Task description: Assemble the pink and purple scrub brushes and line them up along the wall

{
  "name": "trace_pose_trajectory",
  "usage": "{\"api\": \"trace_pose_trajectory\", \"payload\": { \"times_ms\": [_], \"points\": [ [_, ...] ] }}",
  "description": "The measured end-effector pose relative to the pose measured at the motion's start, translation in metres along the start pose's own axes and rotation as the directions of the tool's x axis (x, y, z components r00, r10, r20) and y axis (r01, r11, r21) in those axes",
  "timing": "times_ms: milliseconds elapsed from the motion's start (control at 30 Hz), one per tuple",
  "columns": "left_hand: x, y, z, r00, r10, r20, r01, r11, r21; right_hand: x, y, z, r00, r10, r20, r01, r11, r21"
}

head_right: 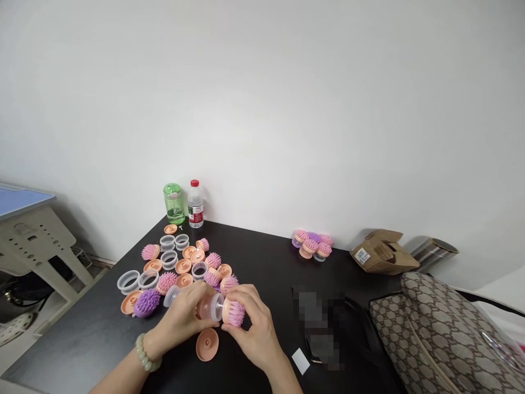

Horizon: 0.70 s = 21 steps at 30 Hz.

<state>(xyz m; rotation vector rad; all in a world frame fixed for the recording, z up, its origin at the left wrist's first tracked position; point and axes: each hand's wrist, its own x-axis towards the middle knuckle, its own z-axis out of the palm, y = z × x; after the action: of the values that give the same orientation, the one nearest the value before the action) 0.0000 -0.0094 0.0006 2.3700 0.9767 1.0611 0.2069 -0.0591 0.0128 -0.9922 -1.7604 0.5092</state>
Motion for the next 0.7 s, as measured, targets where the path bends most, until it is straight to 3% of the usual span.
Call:
{"api": "trace_pose_trajectory", "payload": {
  "times_ms": [133, 300, 467, 700],
  "points": [
    [0.003, 0.000, -0.011, 0.989, -0.142, -0.036, 0.136, 0.981, -0.137, 0.000, 0.009, -0.008, 0.990, 0.100, -0.103, -0.103, 0.994, -0.025],
    [0.003, -0.001, -0.013, 0.990, -0.105, -0.092, 0.074, 0.953, -0.293, -0.004, 0.038, -0.011, 0.946, 0.275, -0.170, -0.317, 0.895, -0.314],
    [0.005, 0.006, -0.011, 0.993, -0.110, -0.052, 0.080, 0.911, -0.404, -0.010, 0.062, -0.012, 0.940, 0.296, -0.171, -0.341, 0.837, -0.427],
    [0.007, 0.013, -0.013, 0.983, -0.183, -0.004, 0.159, 0.863, -0.480, -0.012, 0.068, -0.004, 0.946, 0.307, -0.106, -0.322, 0.844, -0.429]
  ]
}}
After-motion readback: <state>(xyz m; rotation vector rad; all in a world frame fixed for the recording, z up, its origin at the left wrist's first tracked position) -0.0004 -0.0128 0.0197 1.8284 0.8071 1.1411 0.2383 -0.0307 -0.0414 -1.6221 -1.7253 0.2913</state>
